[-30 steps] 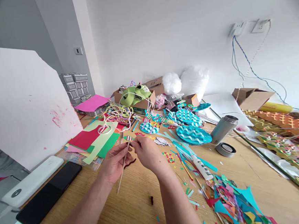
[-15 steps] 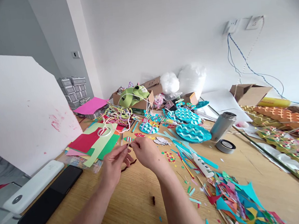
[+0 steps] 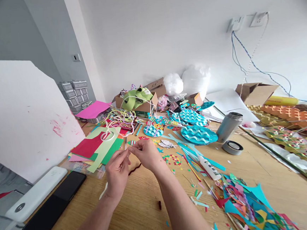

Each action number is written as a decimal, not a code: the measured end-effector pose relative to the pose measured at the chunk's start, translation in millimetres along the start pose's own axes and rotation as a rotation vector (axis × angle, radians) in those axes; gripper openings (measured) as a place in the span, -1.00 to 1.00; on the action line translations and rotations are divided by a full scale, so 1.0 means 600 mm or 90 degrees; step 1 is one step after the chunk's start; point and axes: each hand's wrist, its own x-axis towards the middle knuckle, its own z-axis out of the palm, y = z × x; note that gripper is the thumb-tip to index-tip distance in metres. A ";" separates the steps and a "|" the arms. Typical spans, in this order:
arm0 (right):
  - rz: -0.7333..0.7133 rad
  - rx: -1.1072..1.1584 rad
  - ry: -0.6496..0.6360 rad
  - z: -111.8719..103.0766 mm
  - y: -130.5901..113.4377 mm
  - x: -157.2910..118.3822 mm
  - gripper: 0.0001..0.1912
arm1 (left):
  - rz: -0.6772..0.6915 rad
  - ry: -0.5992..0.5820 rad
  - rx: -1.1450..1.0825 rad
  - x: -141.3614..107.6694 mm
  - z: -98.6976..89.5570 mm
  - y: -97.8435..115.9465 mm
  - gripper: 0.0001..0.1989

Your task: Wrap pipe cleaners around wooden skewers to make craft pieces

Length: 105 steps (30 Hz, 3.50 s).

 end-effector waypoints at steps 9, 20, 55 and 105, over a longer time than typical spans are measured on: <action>0.000 -0.008 -0.015 -0.003 0.000 0.000 -0.66 | 0.056 -0.003 0.057 0.003 0.002 0.001 -0.79; -0.009 -0.064 0.011 0.002 -0.007 -0.003 -0.74 | 0.055 -0.006 0.089 0.004 0.002 -0.002 -0.82; -0.039 -0.087 -0.083 -0.021 0.000 -0.006 -0.83 | -0.289 -0.008 -0.265 0.012 0.012 0.009 -0.75; 0.040 0.140 0.099 -0.018 0.042 -0.137 -0.70 | -0.408 -0.275 -0.167 -0.015 0.025 0.033 -0.83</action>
